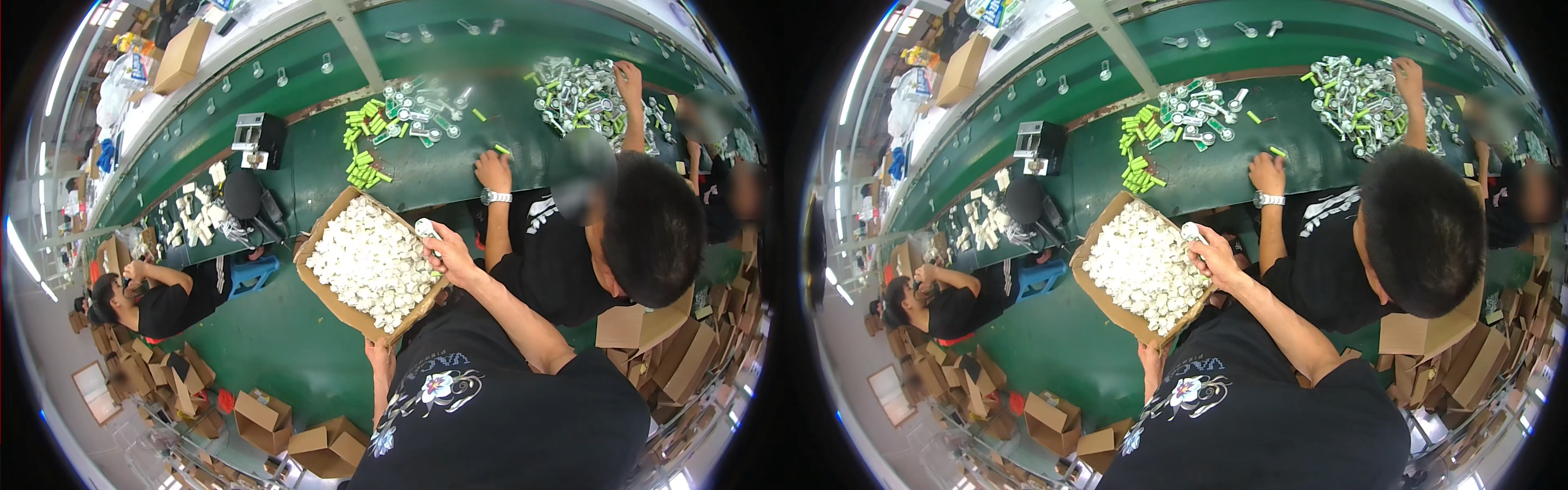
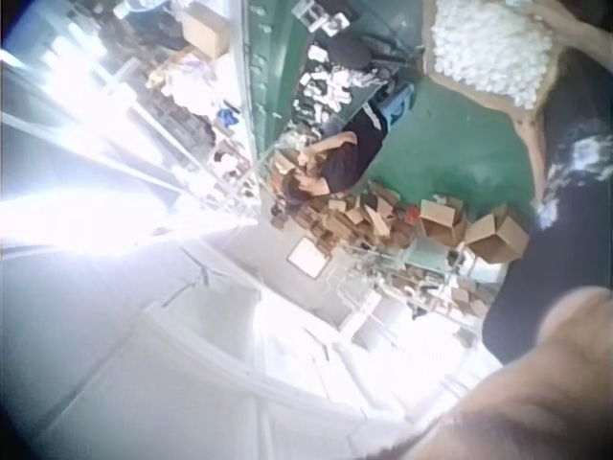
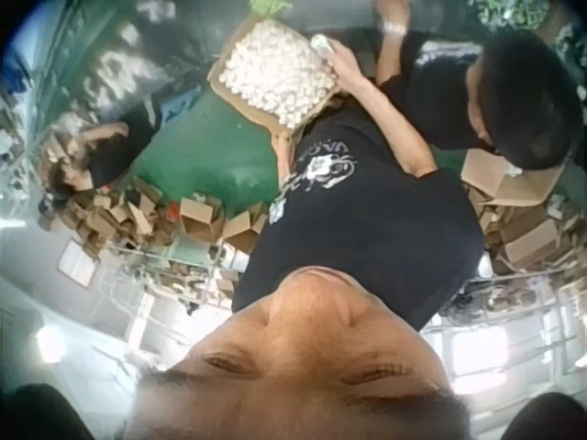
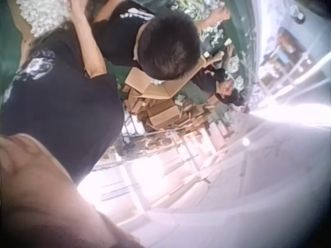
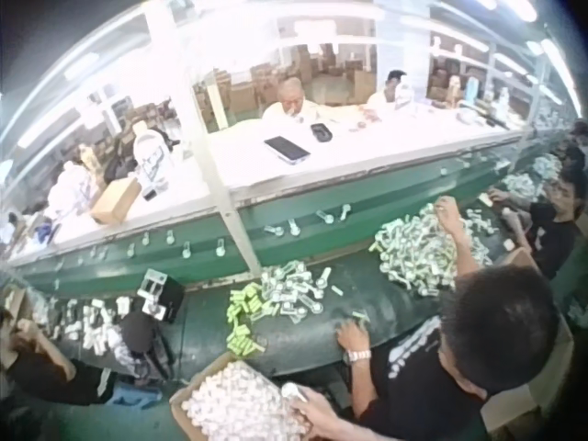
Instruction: Sorting and assembling small electronic components at a factory production line.
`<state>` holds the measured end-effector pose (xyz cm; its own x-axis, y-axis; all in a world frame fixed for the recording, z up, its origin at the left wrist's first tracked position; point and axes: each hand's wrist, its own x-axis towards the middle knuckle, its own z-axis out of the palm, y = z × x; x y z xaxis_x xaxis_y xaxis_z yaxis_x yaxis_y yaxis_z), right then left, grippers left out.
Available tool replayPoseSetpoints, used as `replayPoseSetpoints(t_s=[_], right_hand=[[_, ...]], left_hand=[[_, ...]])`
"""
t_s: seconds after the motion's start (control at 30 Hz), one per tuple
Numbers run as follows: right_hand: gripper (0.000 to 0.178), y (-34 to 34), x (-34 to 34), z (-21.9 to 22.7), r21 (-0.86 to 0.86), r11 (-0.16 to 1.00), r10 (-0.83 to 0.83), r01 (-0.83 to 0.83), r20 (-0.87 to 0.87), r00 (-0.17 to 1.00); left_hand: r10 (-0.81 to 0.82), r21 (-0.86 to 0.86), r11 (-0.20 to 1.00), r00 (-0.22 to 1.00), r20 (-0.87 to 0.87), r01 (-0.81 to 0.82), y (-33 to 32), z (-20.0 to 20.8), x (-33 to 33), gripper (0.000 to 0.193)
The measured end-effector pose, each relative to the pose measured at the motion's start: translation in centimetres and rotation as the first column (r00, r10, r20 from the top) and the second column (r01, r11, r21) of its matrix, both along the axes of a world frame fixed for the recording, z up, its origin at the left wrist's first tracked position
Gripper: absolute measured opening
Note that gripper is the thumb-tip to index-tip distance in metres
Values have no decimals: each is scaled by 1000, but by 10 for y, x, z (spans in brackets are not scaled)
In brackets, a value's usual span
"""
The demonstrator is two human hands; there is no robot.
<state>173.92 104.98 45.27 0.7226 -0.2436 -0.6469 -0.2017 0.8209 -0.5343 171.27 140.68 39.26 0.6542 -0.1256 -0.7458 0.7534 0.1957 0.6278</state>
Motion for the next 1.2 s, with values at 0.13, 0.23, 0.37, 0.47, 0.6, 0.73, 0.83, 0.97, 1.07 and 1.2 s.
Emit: replayPoseSetpoints(t_s=[0.13,0.23,0.37,0.47,0.6,0.73,0.83,0.97,1.07,1.2], right_hand=[[64,23,5,12,54,974,217,-221,62,974],[76,31,4,-30,34,954,298,-297,-47,953],[75,34,3,4,15,949,314,-314,14,949],[69,23,-2,7,-63,947,318,-315,52,947],[53,13,-11,-13,-60,940,335,-335,-5,942],[45,6,-18,-15,-39,939,340,-341,-39,940],[44,3,-21,-11,-15,950,311,-313,-49,949],[36,8,-19,4,37,956,293,-292,-33,956],[34,0,-26,6,31,966,256,-255,-40,966],[34,-7,-32,13,38,980,196,-195,-36,980]], left_hand=[[65,29,997,997,36,-66,6,-11,5,54],[54,1,998,992,118,-55,-16,-9,10,55],[122,59,990,988,97,-128,2,-17,13,58],[84,54,994,991,106,-90,13,-22,24,68],[39,71,996,992,120,-48,-4,-17,57,69],[28,46,998,985,173,-37,-53,-27,84,63],[-82,79,994,983,163,70,-97,-38,88,58],[-228,236,956,947,226,174,-139,-61,69,53],[-251,310,935,937,242,171,-178,-60,72,43],[-369,412,878,892,262,243,-200,-61,96,29]])
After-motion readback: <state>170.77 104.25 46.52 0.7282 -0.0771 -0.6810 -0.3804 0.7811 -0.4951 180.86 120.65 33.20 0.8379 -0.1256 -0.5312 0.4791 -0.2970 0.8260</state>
